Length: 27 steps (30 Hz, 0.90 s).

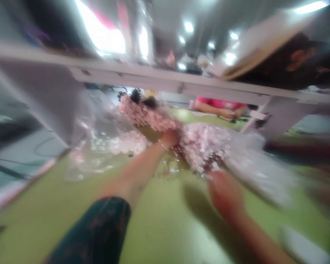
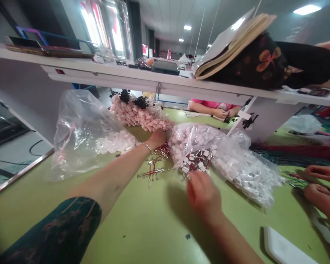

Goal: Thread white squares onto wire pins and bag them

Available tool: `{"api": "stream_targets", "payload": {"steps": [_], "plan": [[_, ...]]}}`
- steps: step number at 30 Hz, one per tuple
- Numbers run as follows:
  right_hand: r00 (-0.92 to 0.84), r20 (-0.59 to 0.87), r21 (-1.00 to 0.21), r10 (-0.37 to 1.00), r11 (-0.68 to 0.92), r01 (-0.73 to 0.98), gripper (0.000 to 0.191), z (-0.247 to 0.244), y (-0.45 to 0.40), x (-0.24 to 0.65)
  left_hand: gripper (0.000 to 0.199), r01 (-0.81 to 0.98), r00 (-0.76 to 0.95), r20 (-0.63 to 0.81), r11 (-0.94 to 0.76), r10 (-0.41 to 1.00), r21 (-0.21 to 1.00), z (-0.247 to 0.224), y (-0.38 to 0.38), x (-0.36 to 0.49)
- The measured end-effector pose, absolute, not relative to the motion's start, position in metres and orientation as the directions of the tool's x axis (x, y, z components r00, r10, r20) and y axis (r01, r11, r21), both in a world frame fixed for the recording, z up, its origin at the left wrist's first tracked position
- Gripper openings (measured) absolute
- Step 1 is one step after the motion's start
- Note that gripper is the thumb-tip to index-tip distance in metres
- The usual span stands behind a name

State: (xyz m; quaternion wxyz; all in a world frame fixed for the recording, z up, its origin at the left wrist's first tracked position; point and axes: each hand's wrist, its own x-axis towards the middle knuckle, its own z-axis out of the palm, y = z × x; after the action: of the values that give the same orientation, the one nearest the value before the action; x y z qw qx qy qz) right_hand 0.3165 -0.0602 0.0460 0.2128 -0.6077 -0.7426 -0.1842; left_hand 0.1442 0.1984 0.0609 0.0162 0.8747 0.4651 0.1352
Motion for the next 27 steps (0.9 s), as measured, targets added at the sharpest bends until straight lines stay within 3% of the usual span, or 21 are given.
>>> {"api": "stream_targets", "payload": {"steps": [2,4,8,10,15,24,27], "plan": [[-0.487,0.508,0.161,0.71,0.477,0.864,0.036,0.039,-0.062,0.289,0.033,0.832,0.502,0.189,-0.53,0.844,0.161,0.047,0.205,0.154],[-0.578,0.447,0.266,0.683,0.515,0.815,0.046,0.037,-0.052,0.275,0.029,0.851,0.47,0.175,-0.497,0.865,0.169,0.033,0.203,0.156],[-0.386,0.37,0.285,0.845,0.292,0.913,0.046,0.053,-0.007,0.303,0.036,0.856,0.443,0.209,-0.481,0.872,0.192,0.016,0.191,0.143],[-0.374,0.271,0.285,0.887,0.297,0.911,0.042,0.066,0.015,0.326,0.039,0.852,0.437,0.227,-0.481,0.871,0.207,0.013,0.184,0.135],[-0.397,0.404,0.349,0.824,0.262,0.9,0.04,0.093,0.044,0.346,0.041,0.832,0.436,0.266,-0.498,0.86,0.245,0.012,0.165,0.117],[-0.128,0.411,0.204,0.902,0.045,0.978,0.036,0.086,0.057,0.329,0.044,0.778,0.509,0.218,-0.553,0.833,0.297,0.017,0.117,0.091],[-0.14,0.39,0.157,0.91,0.084,0.984,0.037,0.083,0.043,0.318,0.044,0.743,0.521,0.251,-0.578,0.816,0.338,0.027,0.102,0.08]]}}
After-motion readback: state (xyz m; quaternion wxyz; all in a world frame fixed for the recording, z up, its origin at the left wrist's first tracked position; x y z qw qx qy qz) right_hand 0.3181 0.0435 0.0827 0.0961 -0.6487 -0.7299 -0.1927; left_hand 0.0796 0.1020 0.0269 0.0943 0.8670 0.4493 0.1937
